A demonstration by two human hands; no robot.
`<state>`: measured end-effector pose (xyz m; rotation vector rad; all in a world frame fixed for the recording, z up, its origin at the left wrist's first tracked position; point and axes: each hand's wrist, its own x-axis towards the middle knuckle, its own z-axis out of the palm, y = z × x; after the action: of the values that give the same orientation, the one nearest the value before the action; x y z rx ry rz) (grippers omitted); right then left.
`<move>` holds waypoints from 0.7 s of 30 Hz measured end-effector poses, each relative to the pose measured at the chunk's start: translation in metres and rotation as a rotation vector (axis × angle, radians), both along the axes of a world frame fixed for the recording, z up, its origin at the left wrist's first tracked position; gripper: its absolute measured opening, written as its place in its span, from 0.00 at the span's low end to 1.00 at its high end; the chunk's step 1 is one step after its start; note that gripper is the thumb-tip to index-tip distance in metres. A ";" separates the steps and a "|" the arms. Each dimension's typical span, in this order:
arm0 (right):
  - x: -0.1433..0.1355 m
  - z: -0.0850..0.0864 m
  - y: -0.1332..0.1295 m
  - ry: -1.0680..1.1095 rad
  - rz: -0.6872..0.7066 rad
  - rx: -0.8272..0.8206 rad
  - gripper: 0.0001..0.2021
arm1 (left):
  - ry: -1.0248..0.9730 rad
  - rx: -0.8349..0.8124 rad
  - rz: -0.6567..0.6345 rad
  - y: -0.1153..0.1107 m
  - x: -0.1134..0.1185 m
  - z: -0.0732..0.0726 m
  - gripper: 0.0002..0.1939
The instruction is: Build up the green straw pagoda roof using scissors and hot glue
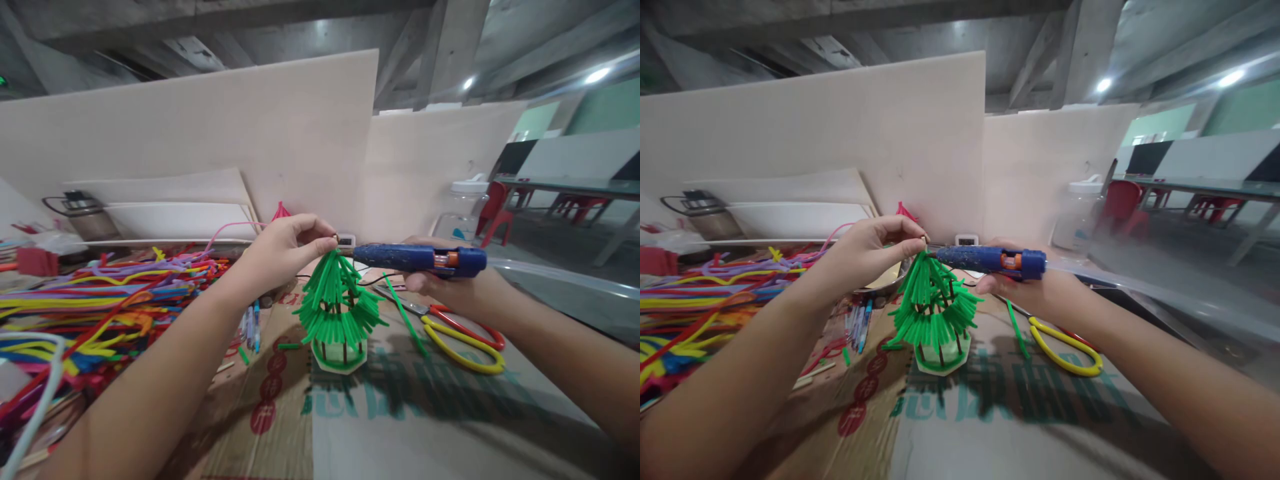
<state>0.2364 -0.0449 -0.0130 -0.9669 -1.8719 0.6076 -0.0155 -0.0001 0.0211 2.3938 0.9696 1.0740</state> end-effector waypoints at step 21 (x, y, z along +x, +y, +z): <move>0.002 -0.003 -0.003 -0.022 -0.015 -0.006 0.23 | -0.015 -0.034 0.008 0.006 -0.003 -0.001 0.13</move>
<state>0.2380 -0.0477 -0.0156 -0.9947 -1.8814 0.5958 -0.0190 0.0055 0.0196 2.3532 0.9851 1.0677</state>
